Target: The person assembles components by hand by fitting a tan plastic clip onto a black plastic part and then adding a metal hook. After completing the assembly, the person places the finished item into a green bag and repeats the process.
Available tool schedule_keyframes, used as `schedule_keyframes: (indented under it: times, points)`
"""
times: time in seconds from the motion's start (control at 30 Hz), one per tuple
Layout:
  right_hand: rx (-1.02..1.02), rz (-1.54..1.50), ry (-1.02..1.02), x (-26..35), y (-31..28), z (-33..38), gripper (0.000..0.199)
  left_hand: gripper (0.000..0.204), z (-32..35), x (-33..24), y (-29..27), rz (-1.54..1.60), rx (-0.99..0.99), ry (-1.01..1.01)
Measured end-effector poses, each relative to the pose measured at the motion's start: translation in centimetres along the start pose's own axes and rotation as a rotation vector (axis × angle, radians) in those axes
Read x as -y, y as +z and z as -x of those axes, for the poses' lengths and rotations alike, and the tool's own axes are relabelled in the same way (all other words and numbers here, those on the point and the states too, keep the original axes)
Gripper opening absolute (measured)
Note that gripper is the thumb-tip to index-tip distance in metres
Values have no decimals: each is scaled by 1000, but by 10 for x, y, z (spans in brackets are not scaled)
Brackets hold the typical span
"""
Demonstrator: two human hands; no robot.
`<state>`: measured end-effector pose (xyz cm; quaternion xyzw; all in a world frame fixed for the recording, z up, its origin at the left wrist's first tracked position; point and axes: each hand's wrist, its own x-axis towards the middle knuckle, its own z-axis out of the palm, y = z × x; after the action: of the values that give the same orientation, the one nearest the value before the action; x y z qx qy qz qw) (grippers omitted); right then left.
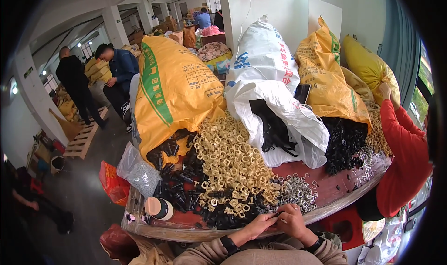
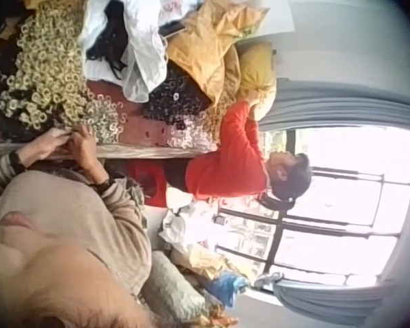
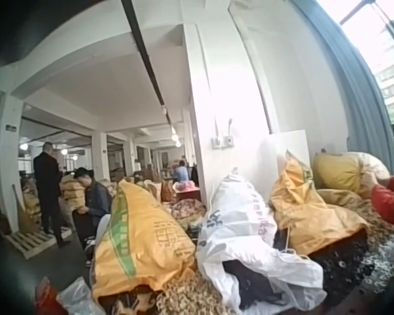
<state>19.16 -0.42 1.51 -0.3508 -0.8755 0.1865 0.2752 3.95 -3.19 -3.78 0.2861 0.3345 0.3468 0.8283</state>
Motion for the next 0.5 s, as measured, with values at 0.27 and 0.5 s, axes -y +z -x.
schedule_keyframes:
  times: [0.27,0.5]
  points:
    - [2,-66,-45,3,-9,-8,15,27,11,-7,4,213,-22,91]
    - [132,-109,-357,44,-108,-54,25,28,28,-19,0,165,-66,100]
